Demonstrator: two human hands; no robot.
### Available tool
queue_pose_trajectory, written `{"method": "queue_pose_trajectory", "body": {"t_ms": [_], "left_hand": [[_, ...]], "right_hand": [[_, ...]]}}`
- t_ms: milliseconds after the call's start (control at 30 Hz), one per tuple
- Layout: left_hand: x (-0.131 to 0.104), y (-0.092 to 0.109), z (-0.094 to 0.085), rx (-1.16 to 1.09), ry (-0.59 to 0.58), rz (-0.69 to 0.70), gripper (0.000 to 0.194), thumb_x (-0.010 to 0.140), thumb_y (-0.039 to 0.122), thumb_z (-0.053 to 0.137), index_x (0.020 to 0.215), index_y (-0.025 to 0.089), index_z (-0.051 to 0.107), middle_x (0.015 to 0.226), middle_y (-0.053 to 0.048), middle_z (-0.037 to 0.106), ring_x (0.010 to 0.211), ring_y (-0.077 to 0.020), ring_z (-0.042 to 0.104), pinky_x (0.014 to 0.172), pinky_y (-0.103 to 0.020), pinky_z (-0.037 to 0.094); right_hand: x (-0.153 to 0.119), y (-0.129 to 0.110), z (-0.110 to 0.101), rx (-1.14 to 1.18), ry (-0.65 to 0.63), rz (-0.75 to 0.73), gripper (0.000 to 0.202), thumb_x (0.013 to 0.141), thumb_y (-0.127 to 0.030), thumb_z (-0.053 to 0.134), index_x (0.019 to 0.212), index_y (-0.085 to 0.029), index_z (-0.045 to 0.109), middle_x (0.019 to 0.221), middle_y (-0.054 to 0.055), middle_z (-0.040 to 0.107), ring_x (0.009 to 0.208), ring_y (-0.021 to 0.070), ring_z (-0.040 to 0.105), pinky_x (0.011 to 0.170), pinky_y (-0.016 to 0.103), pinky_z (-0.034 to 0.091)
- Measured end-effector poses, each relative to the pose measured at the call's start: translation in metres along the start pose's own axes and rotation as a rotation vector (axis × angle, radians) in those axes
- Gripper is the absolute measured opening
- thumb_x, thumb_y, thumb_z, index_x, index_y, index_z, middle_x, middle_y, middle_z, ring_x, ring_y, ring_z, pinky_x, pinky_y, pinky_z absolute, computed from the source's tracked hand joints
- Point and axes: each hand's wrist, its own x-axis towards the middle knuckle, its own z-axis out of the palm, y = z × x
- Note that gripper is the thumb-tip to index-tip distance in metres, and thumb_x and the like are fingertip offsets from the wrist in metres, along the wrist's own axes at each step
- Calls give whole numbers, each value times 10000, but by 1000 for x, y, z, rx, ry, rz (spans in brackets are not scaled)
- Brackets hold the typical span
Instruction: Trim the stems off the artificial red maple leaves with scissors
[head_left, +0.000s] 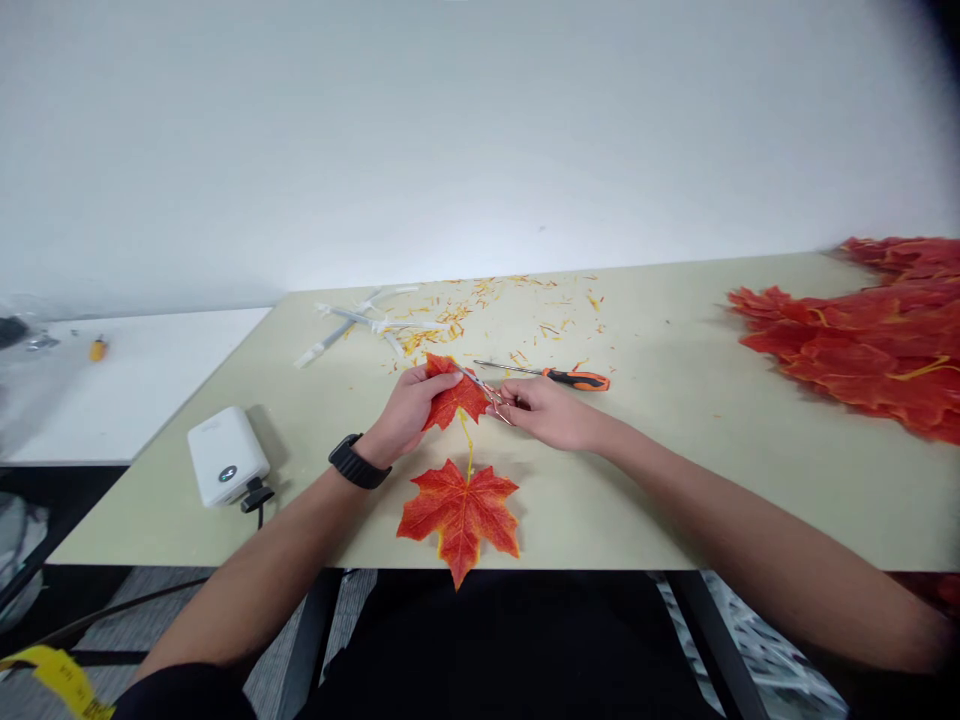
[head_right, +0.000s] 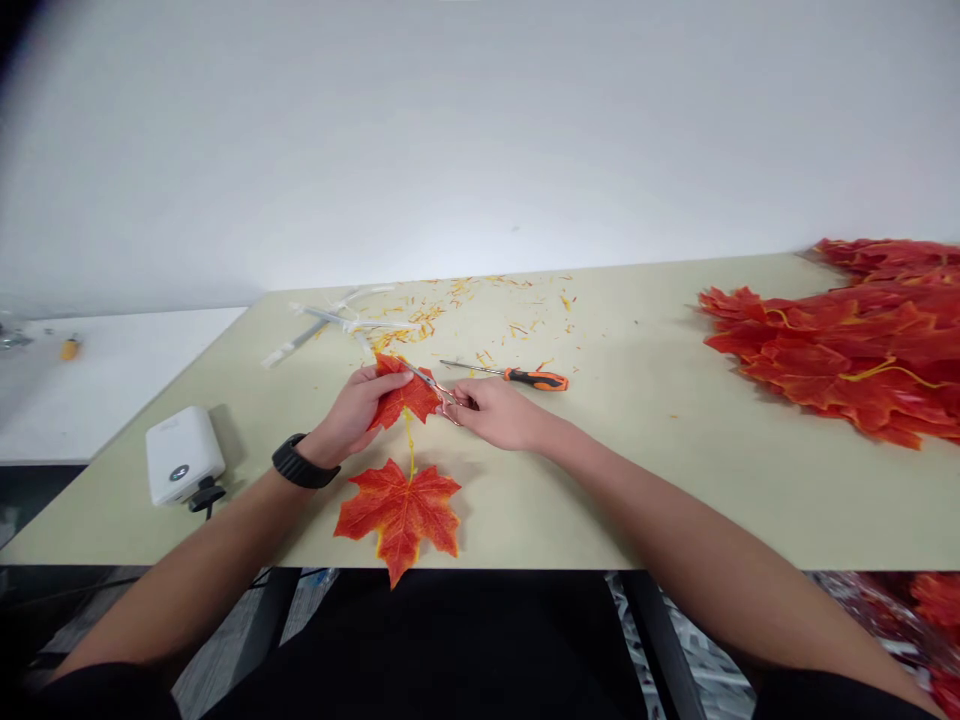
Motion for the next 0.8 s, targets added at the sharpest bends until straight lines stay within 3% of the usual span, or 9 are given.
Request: {"method": "queue_pose_trajectory", "body": {"t_ms": [633, 800], "left_hand": [[1, -4, 0, 52, 25, 21, 196, 755, 282, 830, 834, 133, 730, 850, -64, 751, 734, -154, 696, 743, -270, 566], [3, -8, -1, 94, 43, 76, 243, 779, 354, 826, 803, 141, 710, 779, -41, 718, 676, -136, 653, 676, -252, 539]], "right_hand": [[2, 4, 9, 50, 24, 13, 450, 992, -554, 531, 745, -206, 391, 685, -38, 428, 623, 111, 372, 592, 284, 295], [2, 0, 9, 61, 31, 28, 410, 992, -500, 539, 742, -203, 406, 691, -34, 448, 632, 113, 389, 605, 283, 306]]}}
